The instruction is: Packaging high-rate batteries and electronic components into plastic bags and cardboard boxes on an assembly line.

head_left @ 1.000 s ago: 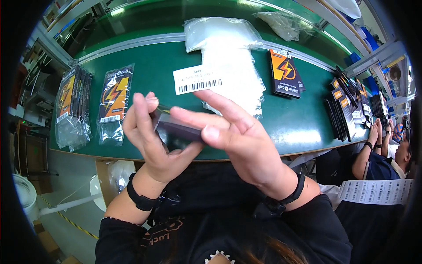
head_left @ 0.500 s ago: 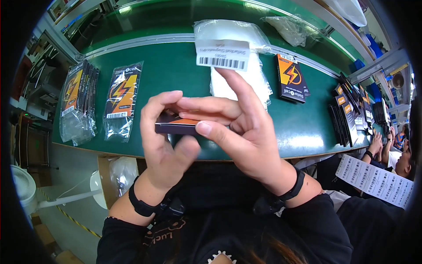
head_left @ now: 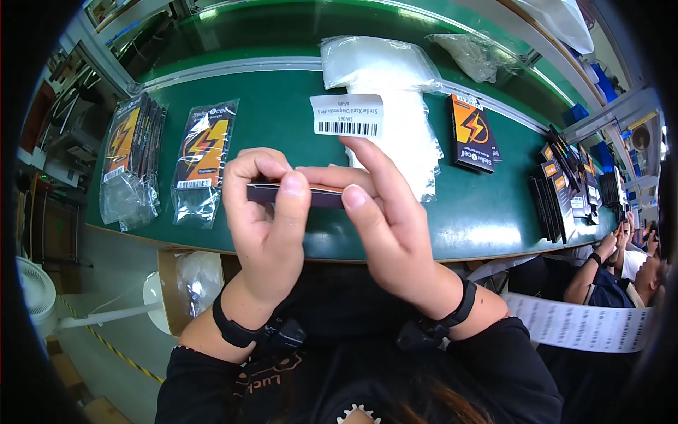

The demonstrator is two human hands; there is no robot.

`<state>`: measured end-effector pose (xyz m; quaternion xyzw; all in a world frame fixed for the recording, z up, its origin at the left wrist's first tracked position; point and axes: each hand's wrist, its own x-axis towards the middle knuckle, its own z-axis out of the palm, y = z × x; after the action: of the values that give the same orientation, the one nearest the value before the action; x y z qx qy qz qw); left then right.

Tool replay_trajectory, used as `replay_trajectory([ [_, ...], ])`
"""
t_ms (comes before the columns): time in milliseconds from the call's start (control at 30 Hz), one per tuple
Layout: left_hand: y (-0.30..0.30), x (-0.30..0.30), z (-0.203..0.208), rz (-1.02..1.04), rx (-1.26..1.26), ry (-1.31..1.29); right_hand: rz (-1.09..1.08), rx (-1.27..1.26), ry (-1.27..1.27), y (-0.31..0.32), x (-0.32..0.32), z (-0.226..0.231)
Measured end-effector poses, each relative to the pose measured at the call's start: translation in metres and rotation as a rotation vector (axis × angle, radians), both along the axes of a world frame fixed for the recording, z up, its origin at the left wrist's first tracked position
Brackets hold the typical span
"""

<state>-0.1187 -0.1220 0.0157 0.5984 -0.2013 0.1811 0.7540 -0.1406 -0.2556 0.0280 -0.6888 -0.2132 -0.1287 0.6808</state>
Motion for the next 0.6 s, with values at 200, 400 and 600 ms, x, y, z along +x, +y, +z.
replay_trajectory([
  [200,-0.006,-0.003,0.0,0.055,0.052,-0.054,-0.117,-0.165,-0.224,0.004,0.0,0.007],
  [400,-0.003,-0.003,0.009,0.058,0.08,-0.072,0.01,-0.05,-0.052,-0.005,-0.005,0.014],
  [600,0.006,0.001,0.029,0.037,0.54,0.114,0.058,0.175,0.323,-0.004,-0.013,0.009],
])
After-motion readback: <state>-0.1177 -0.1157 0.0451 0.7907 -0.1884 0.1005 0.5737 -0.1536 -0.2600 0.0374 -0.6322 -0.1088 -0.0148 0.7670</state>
